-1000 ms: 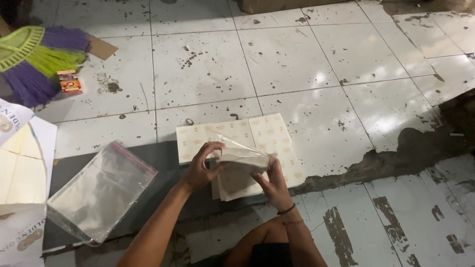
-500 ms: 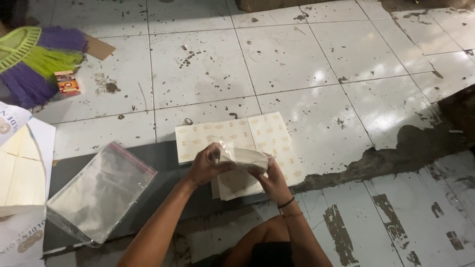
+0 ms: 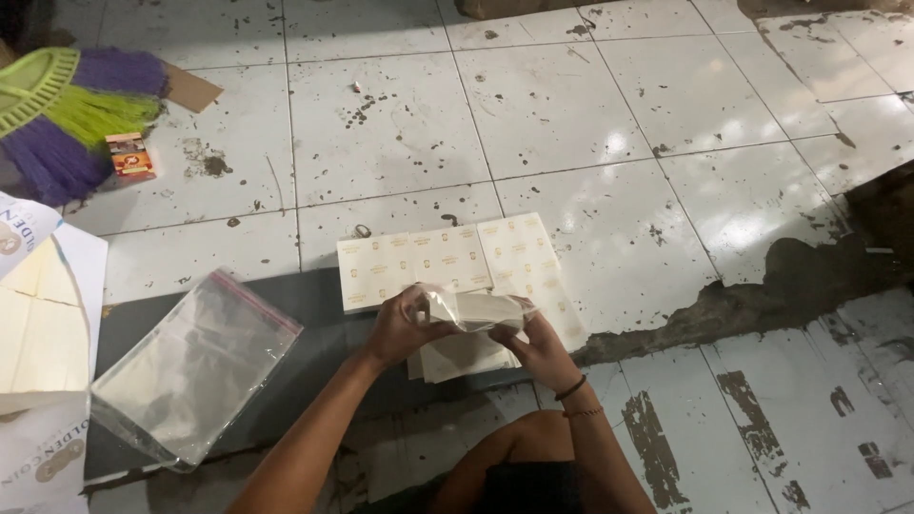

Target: The person sits on the floor and arranges small white notebooks on a dark mat. They pick up stacks of notebooks, place them into clear plastic bags, and seal the bags. The person repeats this process for multiple stacks.

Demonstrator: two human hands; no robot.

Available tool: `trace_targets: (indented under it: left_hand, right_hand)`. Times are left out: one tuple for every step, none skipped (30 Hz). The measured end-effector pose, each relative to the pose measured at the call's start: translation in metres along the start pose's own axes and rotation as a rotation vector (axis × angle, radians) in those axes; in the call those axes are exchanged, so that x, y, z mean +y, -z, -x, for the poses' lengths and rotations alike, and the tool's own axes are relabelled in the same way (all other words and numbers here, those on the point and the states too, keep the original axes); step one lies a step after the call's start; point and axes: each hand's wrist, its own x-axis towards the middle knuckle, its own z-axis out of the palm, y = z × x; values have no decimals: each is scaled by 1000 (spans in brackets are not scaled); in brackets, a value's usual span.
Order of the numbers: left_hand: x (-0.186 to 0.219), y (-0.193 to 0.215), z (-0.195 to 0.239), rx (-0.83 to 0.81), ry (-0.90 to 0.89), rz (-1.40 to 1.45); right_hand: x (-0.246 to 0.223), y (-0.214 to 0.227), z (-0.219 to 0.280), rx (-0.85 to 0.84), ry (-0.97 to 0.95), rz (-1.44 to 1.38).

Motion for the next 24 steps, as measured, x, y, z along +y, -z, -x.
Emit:
trace_targets:
  left_hand:
    - [5, -2, 4, 31, 27, 35]
    - [10, -4, 10, 63, 56, 67]
    - [9, 1, 3, 61, 54, 65]
    - [7, 5, 2, 51, 35, 75]
    - [5, 10, 1, 41, 17, 86]
    - [-6, 8, 1, 42, 12, 84]
    - [-16, 7, 2, 63, 47, 46]
    - [-27, 6, 4, 84, 84, 8]
    - [-15, 7, 0, 86, 81, 6]
    - [-5, 6, 1, 52, 153, 15]
    - [4, 6, 1, 19, 225, 24]
    - [10, 4, 1, 18, 229, 25]
    - [17, 3, 1, 10, 338, 58]
    - [25, 2, -2, 5, 442, 90]
    - [15, 2, -6, 7, 440, 90]
    - [5, 1, -11, -3, 462, 68]
    - [-5, 0, -17, -13, 485, 46]
    - [-19, -1, -21, -14, 485, 46]
    - [-33, -3, -26, -21, 505, -61]
    - [-48, -3, -31, -26, 524, -168]
    - [-39, 1, -34, -25, 525, -168]
    - [-31, 4, -35, -44, 551, -182]
    - [-24, 7, -37, -63, 577, -196]
    - [-39, 8, -42, -64, 580, -195]
  right_hand:
    - [-2, 0, 1, -8, 1, 46]
    - [-2, 0, 3, -15, 2, 88]
    - [-6, 1, -2, -13, 4, 87]
    - [-9, 2, -2, 2, -11, 94]
    - [-13, 2, -2, 16, -27, 100]
    - [-19, 2, -2, 15, -21, 100]
    - [-25, 3, -1, 30, -81, 76]
    - [-31, 3, 0, 44, -142, 51]
    - [-34, 4, -4, 43, -138, 50]
    - [-36, 5, -4, 46, -235, 16]
    - [-38, 5, -4, 48, -331, -18]
    - [-31, 7, -6, 48, -335, -18]
    - [-23, 9, -7, 45, -423, -23]
    - [-16, 11, -11, 41, -505, -27]
    - [-9, 12, -13, 39, -502, -26]
    - [-2, 12, -16, 50, -548, -27]
    - [5, 13, -19, 60, -594, -28]
    - [9, 18, -23, 62, -594, -28]
    - [14, 23, -28, 92, -618, 12]
    - [19, 27, -34, 120, -642, 52]
    - [8, 24, -40, 119, -642, 52]
    - [-2, 22, -44, 163, -673, 35]
    - [-11, 19, -48, 206, -705, 19]
    - [-3, 23, -53, 207, -708, 18]
